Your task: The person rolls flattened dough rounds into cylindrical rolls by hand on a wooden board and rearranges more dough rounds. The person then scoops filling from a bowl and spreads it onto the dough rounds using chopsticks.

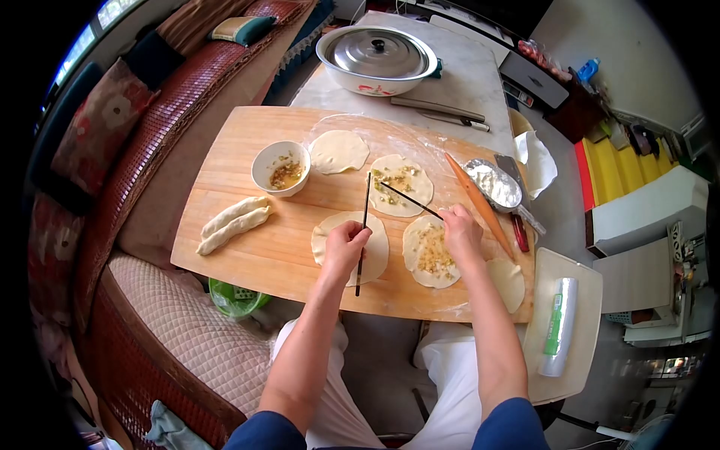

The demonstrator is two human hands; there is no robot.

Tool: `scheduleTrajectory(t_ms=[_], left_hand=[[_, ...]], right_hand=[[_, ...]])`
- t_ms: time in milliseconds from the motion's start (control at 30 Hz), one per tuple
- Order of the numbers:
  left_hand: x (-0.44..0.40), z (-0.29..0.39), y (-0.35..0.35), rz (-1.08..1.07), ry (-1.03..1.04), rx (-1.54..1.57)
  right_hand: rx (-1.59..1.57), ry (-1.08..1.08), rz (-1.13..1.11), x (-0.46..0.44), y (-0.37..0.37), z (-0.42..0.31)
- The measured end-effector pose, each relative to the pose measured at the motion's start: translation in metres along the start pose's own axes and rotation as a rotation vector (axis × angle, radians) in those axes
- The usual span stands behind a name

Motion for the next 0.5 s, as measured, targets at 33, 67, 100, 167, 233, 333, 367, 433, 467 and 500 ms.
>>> scheduleTrajectory(t_ms=[33, 67, 100, 167, 233, 333, 367, 433, 467, 500], left_hand=[[0.001, 0.001, 0.0, 0.0, 0.0, 0.006], [0.001, 0.002, -0.001, 0.001, 0.0, 0.013], [0.001, 0.002, -0.002, 0.005, -0.002, 0.013], [-0.001, 0.001, -0.002, 0.012, -0.005, 0.016], [-0.001, 0.001, -0.002, 0.013, -0.004, 0.013], [-0.001, 0.002, -0.001, -0.004, 0.007, -0.007], [-0.001, 0.002, -0.001, -0.012, 0.012, -0.017], [-0.001, 0.001, 0.0, 0.002, 0.011, -0.004], [-0.001, 0.0, 0.0, 0.011, 0.01, 0.005], [-0.001, 0.001, 0.0, 0.011, 0.005, 0.01]], right_hand=[[0.005, -0.014, 0.006, -0.002, 0.003, -0.002], [0.03, -0.02, -0.013, -0.002, 0.006, -0.001], [0.056, -0.025, -0.033, -0.002, 0.008, 0.0], [0.065, -0.03, -0.049, -0.002, 0.005, 0.006], [0.029, -0.023, -0.042, 0.0, -0.008, 0.008], [0.023, 0.005, -0.026, -0.005, -0.015, 0.009], [0.028, 0.009, -0.025, -0.007, -0.011, 0.009], [0.034, 0.014, -0.023, -0.015, 0.005, 0.008], [0.018, 0.013, -0.017, -0.018, 0.013, 0.006], [0.003, 0.012, -0.01, -0.021, 0.019, 0.003]])
Point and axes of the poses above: each hand's wrist, its own x-axis away from the middle knuckle, its own y-axis out of the palm, z = x × y, the point moved 5 cm from there along -x, towards the middle knuckle, and after that the axes turned 13 degrees about z, right-handed, at the moved point
